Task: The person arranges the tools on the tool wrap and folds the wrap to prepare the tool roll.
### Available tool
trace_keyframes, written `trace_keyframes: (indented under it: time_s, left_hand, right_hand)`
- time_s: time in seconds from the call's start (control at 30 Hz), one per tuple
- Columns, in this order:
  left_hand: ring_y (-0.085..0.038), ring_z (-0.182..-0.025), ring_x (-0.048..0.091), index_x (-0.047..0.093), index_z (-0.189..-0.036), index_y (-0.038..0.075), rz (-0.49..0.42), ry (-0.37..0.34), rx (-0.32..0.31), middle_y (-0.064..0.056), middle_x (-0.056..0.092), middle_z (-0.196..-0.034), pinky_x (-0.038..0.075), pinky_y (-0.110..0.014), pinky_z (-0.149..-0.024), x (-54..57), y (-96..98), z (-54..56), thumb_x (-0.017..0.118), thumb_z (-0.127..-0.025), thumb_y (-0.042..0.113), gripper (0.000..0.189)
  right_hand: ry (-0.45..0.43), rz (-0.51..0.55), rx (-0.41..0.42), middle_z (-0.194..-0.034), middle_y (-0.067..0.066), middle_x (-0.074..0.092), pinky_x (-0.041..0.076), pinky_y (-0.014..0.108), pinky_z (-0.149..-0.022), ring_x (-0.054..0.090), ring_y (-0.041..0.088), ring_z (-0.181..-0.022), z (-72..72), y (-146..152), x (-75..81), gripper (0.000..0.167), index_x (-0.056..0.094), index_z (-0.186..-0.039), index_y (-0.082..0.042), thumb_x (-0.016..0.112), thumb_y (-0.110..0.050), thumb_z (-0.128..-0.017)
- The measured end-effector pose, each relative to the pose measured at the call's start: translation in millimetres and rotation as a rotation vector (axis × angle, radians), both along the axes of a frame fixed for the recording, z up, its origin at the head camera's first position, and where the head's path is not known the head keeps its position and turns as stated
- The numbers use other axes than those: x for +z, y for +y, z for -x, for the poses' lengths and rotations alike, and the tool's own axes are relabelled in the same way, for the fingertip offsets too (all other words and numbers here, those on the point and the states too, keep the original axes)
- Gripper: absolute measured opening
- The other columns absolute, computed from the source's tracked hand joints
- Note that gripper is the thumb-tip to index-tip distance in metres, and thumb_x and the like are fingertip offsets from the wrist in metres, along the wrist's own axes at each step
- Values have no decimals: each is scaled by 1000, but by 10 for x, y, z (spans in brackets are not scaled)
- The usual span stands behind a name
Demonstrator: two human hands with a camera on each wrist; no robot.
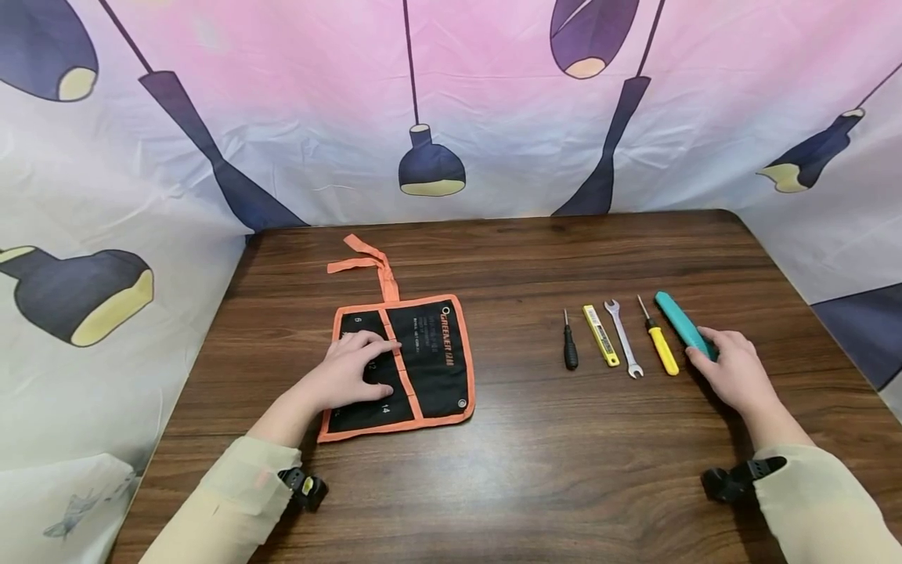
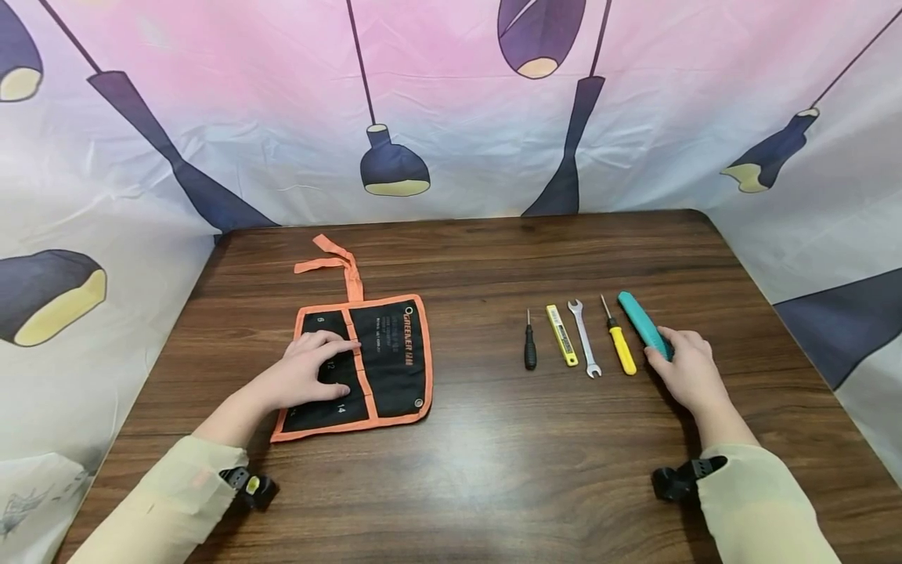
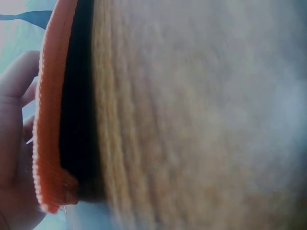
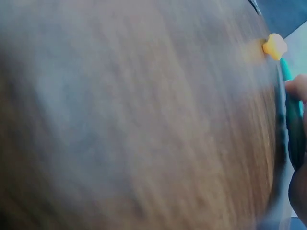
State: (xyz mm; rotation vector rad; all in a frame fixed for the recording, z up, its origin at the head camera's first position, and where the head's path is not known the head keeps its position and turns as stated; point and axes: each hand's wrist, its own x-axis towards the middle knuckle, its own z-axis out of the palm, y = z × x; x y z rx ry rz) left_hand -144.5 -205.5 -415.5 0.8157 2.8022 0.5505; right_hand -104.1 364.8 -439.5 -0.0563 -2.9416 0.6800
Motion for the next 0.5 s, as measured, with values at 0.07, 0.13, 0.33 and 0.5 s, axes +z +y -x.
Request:
trace_keyframes:
  time_s: [0.07, 0.13, 0.33, 0.5]
  left_hand:
    - [-27, -117, 36, 53, -134, 21, -9, 7, -5, -3, 46, -123, 24, -55, -95, 0, 5, -1, 72, -78, 40, 62]
    - [-27, -117, 36, 54, -133, 22, -13, 13, -7, -3, 46, -122, 24, -55, -95, 3, 11, -4, 72, -78, 40, 60]
    - [-26, -113, 37, 56, -131, 23, -30, 15, -15, -2, 47, -120, 26, -54, -94, 23, 22, -26, 73, -78, 39, 58]
    - [-24, -109, 39, 56, -131, 25, -50, 23, -27, 0, 48, -118, 28, -52, -90, 26, 0, -58, 73, -78, 39, 58]
  right_hand:
    - [22, 15, -17, -121, 38, 37, 29, 61, -83, 33, 52, -108, -20, 12, 33, 52, 42, -129, 16, 49, -25, -96]
    - [50, 23, -27, -121, 37, 37, 30, 61, -81, 33, 51, -107, -33, 14, 77, 52, 42, -129, 15, 50, -24, -96]
    - [110, 38, -11, -120, 34, 40, 32, 60, -78, 37, 47, -103, -12, -128, 221, 50, 46, -128, 13, 55, -22, -93]
    - [156, 68, 66, -118, 31, 44, 33, 57, -75, 39, 44, -100, 81, -358, 329, 47, 48, -127, 11, 58, -19, -91]
